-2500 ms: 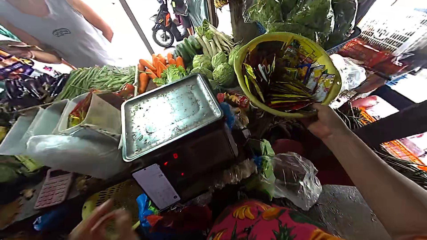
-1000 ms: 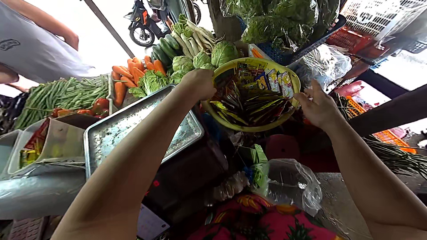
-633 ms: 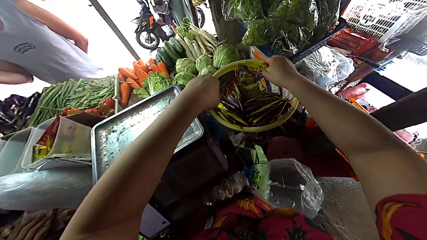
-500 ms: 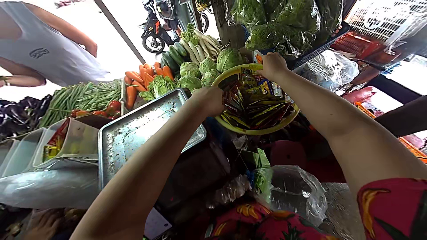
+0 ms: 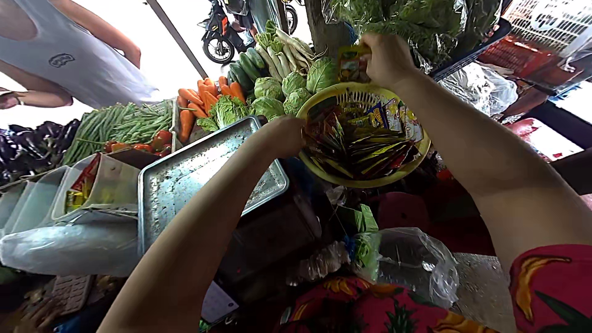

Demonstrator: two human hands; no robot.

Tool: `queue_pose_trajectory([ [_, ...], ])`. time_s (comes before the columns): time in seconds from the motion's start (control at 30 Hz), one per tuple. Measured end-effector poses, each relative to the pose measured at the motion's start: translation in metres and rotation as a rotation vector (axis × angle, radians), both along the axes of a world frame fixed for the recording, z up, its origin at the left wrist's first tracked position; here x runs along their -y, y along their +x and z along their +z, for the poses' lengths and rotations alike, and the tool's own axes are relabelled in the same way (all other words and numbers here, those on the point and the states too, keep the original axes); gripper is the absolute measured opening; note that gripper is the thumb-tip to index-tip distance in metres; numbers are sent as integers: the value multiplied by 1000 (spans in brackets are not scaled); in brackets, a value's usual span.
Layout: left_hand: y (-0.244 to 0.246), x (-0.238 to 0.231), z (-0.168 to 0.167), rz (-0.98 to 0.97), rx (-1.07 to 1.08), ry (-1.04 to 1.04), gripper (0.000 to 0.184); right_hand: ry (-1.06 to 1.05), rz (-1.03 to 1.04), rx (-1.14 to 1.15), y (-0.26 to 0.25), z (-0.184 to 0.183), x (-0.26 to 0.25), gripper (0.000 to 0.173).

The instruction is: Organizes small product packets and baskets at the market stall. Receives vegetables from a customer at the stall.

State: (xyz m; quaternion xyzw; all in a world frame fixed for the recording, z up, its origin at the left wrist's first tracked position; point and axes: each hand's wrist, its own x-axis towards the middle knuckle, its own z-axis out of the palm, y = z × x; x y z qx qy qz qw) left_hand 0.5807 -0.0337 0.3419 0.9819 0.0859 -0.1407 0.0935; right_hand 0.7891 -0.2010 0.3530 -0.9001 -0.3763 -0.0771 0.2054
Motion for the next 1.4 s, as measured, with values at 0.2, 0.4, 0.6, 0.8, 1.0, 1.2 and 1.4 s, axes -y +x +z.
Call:
queue_pose_trajectory([
  [0.2,-41,13,38,-86,580,-627,101,164,600,81,-103,64,45,30],
  [0.4,-125,53,-7,162,445,-1595,27,518,903,-210,-148,33,48,37],
  [0.6,-221,47,-66,363,669,-1769,30,412,658,-219,-149,-12,90,33],
  [0.8,-245,84,-77,370,799,-1559,31,336,872,-471,-259,-70,44,76],
  [1.0,-290,99,-90,624,1385,-1191,14,356,1083,-624,-332,-90,7,71],
  [1.2,-421,68,-74,767,1290,-490,13,92,1285,-708,-385,-93,-24,67],
  [1.4,-549,-36,-93,1562,546,-18,29,86,1197,-494,-419,-94,-50,60],
])
